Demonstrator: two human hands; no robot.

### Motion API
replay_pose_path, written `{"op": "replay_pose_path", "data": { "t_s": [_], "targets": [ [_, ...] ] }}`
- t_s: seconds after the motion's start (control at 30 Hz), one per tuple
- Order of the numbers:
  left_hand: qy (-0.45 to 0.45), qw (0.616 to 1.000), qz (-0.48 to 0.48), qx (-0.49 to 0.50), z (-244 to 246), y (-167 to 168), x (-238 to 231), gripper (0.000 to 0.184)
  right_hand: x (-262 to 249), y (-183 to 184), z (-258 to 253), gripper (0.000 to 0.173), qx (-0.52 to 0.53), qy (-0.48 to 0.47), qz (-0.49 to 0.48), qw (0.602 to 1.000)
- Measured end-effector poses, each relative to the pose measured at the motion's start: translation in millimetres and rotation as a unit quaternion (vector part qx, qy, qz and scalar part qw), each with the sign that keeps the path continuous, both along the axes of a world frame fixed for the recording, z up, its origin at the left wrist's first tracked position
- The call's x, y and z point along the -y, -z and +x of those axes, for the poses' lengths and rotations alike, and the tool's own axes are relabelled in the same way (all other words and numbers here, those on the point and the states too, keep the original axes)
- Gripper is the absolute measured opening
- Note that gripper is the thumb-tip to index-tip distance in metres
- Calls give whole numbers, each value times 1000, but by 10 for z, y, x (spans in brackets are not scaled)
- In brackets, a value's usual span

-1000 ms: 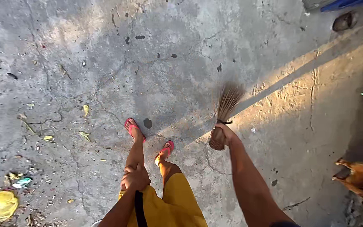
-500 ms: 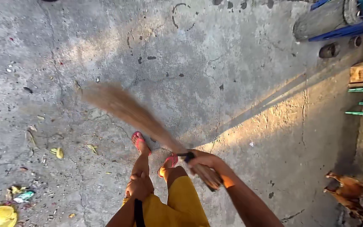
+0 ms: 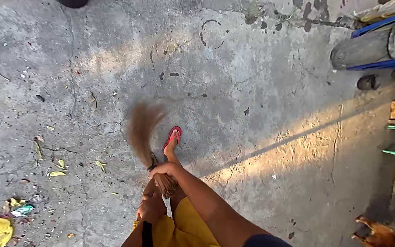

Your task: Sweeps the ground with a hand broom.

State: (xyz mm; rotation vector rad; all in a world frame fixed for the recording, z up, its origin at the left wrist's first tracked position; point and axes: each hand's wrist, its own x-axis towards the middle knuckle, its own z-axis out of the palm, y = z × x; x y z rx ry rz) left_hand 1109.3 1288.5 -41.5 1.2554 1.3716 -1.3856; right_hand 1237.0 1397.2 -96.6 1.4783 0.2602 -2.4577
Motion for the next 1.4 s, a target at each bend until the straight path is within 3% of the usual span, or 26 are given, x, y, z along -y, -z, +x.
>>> {"op": "replay_pose_path", "data": {
  "t_s": [0.07, 0.17, 0.27, 0.33, 0.4, 0.47, 0.5, 0.6, 0.67, 0.73, 0.77, 0.87, 1.0, 1.03, 1.13, 1.17, 1.2, 1.23, 1.3, 1.37, 1.4],
  "targets": [
    [-19, 1000, -13, 8, 52, 67, -185, 95, -184, -245, 190, 20, -64, 48, -16, 997],
    [-19, 993, -64, 101, 12, 275, -381, 110, -223, -893, 1385, 41, -67, 103, 45, 991],
    [-72, 973, -131, 174, 44, 218, -838, 95, -81, -1412, 2726, 54, 63, 209, 105, 970],
    [-105, 975, -108, 161, 170, 30, -1094, 106, -170, -1491, 3359, 41, 197, 277, 105, 935],
    [-110, 982, -73, 138, 299, -142, -1359, 117, -579, -1233, 3594, 18, 310, 350, 82, 880],
    [-95, 988, -46, 117, 364, -264, -1610, 116, -1125, -781, 3368, 20, 328, 399, 61, 854],
    [-96, 989, -37, 102, 385, -331, -1733, 118, -1309, -507, 3082, 23, 307, 378, 61, 871],
    [-97, 993, -35, 60, 450, -494, -2017, 121, -1539, -6, 1654, 39, 160, 107, 78, 978],
    [-96, 994, -32, 52, 456, -484, -2118, 118, -1683, 8, 815, 37, 50, -18, 34, 998],
    [-113, 992, -17, 45, 360, -386, -2192, 113, -1906, -78, 475, 25, -34, -52, -5, 998],
    [-123, 992, -13, 39, 310, -337, -2235, 109, -2018, -161, 535, 25, -54, -47, 3, 997],
    [-122, 992, -23, 33, 137, -162, -2381, 102, -2266, -681, 1244, 45, -58, -28, 61, 996],
    [-96, 995, -5, 2, -71, 63, -2550, 107, -2297, -1258, 2454, 69, 85, 144, 118, 979],
    [-97, 995, -2, -6, -131, 77, -2617, 106, -2362, -1299, 2647, 65, 138, 195, 118, 964],
    [-95, 995, 0, -2, -322, -43, -3004, 95, -2994, -1021, 2676, 20, 314, 340, 103, 881],
    [-86, 996, 1, 7, -397, -75, -3116, 93, -3249, -789, 2543, 18, 342, 375, 88, 857],
    [-76, 997, 2, 17, -453, -97, -3218, 92, -3447, -527, 2342, 20, 345, 368, 77, 860],
    [-73, 997, 2, 19, -477, -107, -3297, 92, -3568, -298, 2039, 23, 328, 309, 68, 890],
    [-68, 998, 0, 16, -515, -98, -3423, 92, -3620, -17, 1106, 34, 252, 68, 77, 962],
    [-69, 998, 3, 16, -536, -75, -3542, 92, -3678, -3, 55, 48, 145, -151, 60, 976],
    [-69, 997, 0, 21, -542, -83, -3600, 93, -3693, -51, -334, 51, 96, -201, 35, 974]
  ]
}}
